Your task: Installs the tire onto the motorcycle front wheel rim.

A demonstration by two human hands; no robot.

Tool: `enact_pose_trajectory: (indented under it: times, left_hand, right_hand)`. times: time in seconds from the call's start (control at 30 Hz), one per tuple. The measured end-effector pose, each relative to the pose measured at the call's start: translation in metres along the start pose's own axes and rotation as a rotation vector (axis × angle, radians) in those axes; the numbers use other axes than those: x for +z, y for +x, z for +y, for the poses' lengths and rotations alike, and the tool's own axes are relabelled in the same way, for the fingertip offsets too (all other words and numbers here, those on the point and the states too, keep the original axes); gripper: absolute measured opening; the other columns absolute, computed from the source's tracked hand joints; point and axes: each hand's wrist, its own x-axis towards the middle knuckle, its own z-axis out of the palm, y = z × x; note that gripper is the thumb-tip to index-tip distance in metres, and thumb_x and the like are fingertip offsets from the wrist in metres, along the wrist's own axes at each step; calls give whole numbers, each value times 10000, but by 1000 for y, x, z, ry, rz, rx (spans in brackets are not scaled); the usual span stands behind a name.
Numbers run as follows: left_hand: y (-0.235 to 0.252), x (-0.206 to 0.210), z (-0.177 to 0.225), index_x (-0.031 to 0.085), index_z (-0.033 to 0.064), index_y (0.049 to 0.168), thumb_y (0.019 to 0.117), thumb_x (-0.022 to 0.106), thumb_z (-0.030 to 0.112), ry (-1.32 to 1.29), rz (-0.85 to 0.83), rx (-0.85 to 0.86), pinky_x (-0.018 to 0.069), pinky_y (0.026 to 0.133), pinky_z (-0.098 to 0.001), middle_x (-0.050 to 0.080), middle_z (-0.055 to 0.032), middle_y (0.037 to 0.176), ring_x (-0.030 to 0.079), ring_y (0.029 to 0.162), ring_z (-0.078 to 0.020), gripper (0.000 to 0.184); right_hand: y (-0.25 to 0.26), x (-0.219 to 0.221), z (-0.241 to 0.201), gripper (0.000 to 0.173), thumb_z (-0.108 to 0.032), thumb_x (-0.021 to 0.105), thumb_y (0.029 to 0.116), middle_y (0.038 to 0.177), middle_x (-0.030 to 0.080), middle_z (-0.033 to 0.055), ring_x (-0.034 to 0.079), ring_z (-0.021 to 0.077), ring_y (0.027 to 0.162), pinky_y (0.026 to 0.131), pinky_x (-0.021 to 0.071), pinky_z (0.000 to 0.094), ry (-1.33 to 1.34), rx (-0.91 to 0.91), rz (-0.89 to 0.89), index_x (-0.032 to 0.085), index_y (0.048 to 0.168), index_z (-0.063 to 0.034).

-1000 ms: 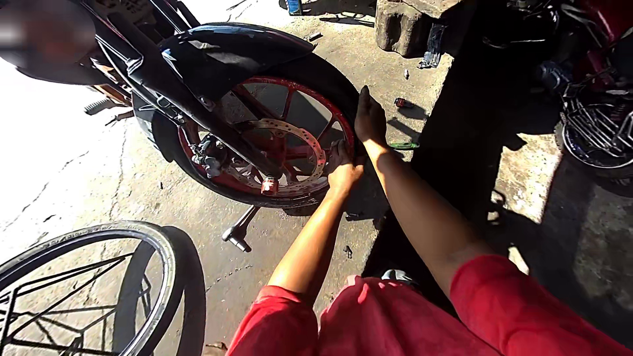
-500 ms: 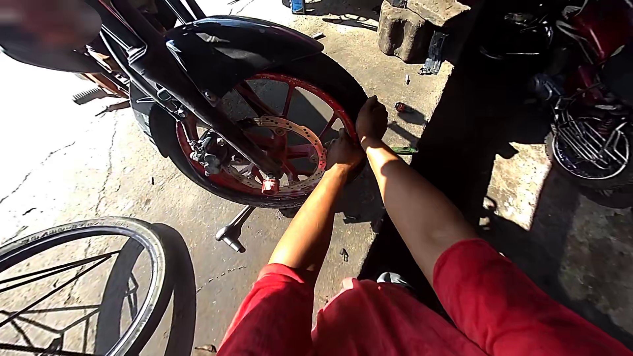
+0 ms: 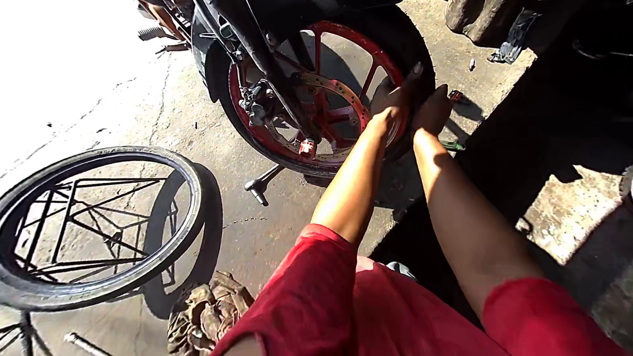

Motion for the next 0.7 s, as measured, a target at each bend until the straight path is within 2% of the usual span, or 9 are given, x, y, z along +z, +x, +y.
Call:
enact_pose_trajectory:
  times: [0.07,0.2,0.33,0.4,0.43,0.53,0.6,0.67,0.7]
  left_hand:
    - [-2,4,1,651,119,1314,974,609,582,34,54,5,536,1000,-537,721,-135,1184,682,1126,-262,576]
    - [1,14,4,708,125,1192,966,554,660,103,95,-12,542,922,-603,737,-145,1088,697,1054,-307,601]
    - [-4,18,6,666,101,1278,1005,544,591,62,39,-15,525,992,-570,715,-159,1180,672,1135,-293,574]
    - [-10,11,8,646,66,1294,1032,529,541,51,22,31,530,1004,-522,707,-163,1186,675,1126,-268,555]
    - [-12,7,11,650,53,1281,1041,526,519,54,36,62,542,992,-492,713,-156,1165,685,1098,-244,538]
    - [-8,5,13,633,44,1299,1057,515,483,103,139,59,554,941,-464,690,-148,1183,671,1084,-231,515]
    - [8,-9,4,528,43,1413,1075,486,433,233,83,133,588,895,-410,645,-136,1275,660,1121,-204,518]
    - [21,-39,-8,384,-31,1493,1093,429,286,411,-160,271,583,893,-327,572,-186,1375,630,1181,-180,513]
    - [7,-14,5,421,18,1494,1099,410,195,420,66,146,518,978,-330,566,-155,1407,598,1218,-169,433]
  right_hand:
    - [7,1,0,535,-298,237,1123,1292,646,270,599,405,1268,1055,470,566,-155,-126,0,575,1370,34]
    - [24,8,5,446,-253,352,1086,1231,661,266,627,390,1225,1018,496,546,-264,-253,51,564,1331,55]
    - [31,-15,30,515,-272,286,1113,1309,645,238,603,272,1265,1107,451,437,133,-405,-126,547,1399,68]
    - [38,-27,64,637,-380,161,1136,1303,658,181,628,196,1203,1076,473,374,396,-336,-274,588,1352,40]
    - [42,-35,92,682,-432,146,1128,1318,659,171,635,214,1200,1070,476,393,446,-242,-299,606,1337,25]
    - [26,-80,230,696,-490,179,1119,1316,675,176,631,291,1240,1094,460,496,169,104,-214,663,1310,-28]
    - [-8,-127,363,647,-462,237,1125,1329,646,249,600,394,1278,1098,431,607,-127,327,-249,662,1305,-8]
    - [-97,-193,520,600,-431,303,1127,1364,602,302,564,445,1309,1101,416,638,-291,644,-294,613,1343,36]
    - [-162,-230,584,547,-381,356,1125,1375,590,313,551,448,1322,1115,405,621,-350,778,-235,593,1364,51]
